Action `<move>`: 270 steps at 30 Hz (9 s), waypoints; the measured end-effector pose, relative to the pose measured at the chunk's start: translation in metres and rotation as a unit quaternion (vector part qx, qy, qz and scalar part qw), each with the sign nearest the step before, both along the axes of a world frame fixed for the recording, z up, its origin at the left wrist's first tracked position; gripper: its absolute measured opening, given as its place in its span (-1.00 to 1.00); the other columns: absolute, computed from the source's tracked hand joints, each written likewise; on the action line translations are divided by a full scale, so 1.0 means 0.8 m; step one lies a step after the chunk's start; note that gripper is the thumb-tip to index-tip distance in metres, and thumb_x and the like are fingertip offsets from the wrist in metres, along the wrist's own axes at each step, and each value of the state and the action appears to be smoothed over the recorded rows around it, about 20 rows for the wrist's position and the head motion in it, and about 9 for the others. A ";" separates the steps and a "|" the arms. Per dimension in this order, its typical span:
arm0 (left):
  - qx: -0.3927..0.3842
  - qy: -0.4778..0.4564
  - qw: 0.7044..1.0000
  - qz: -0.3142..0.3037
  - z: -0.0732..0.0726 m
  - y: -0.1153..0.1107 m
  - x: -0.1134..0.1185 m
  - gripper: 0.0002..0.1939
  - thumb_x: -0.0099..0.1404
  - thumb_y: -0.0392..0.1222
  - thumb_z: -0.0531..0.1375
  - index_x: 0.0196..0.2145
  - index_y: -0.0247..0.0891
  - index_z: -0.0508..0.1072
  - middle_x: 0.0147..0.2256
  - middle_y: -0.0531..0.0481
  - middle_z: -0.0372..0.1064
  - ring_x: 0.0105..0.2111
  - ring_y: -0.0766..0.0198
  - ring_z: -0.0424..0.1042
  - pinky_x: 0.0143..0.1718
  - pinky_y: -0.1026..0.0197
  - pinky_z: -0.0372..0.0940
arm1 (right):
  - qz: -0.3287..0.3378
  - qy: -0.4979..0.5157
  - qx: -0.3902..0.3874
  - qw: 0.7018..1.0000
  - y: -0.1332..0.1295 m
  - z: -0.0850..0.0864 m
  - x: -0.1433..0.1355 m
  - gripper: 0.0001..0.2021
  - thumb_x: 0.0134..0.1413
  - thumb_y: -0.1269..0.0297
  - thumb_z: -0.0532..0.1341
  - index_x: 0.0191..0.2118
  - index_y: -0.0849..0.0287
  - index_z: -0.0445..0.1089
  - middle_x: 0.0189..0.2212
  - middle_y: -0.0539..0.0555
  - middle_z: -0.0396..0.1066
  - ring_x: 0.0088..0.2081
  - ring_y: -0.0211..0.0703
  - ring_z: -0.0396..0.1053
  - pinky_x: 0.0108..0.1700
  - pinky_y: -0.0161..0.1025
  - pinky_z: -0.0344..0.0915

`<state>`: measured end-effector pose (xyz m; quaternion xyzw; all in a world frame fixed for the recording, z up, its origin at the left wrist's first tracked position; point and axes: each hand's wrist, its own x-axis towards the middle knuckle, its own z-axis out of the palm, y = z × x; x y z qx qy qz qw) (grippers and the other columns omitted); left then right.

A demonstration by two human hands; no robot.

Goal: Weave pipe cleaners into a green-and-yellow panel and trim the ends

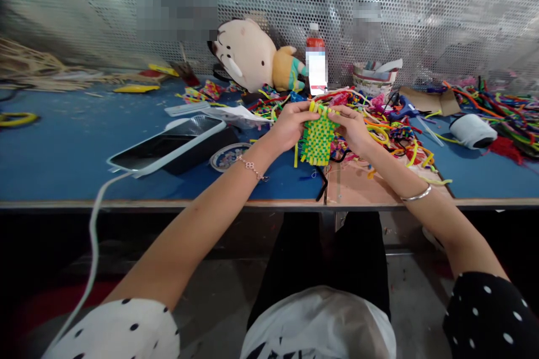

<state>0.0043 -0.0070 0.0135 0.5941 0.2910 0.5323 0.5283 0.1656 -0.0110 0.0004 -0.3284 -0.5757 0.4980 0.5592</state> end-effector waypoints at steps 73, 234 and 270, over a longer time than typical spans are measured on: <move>-0.033 0.058 0.997 0.031 0.001 -0.009 0.007 -0.88 0.06 -0.32 0.24 -0.44 -0.23 0.34 -0.46 0.10 0.35 -0.42 0.36 0.33 -0.40 0.31 0.21 | -0.103 -0.161 0.184 0.964 0.001 0.004 0.003 -0.87 -0.02 0.25 0.25 -0.47 0.16 0.34 -0.47 -0.04 0.32 -0.38 -0.24 0.23 -0.27 -0.23 0.17; 0.187 0.181 0.958 0.117 0.007 -0.013 0.004 -0.73 0.37 -0.27 0.07 -0.52 -0.20 0.25 -0.53 0.10 0.14 -0.46 0.34 0.20 -0.32 0.27 0.18 | -0.129 -0.344 0.287 0.885 -0.003 0.007 0.007 -0.83 0.17 0.16 0.12 -0.36 0.14 0.30 -0.41 0.03 0.36 -0.34 -0.16 0.27 -0.20 -0.21 0.22; 0.071 0.080 0.993 0.060 0.007 -0.011 0.002 -0.91 0.06 -0.31 0.27 -0.48 -0.22 0.40 -0.51 0.10 0.31 -0.49 0.39 0.26 -0.45 0.32 0.18 | -0.141 -0.337 0.277 0.889 -0.008 0.009 0.005 -0.84 0.14 0.17 0.13 -0.35 0.13 0.35 -0.38 0.04 0.43 -0.35 -0.17 0.28 -0.22 -0.23 0.19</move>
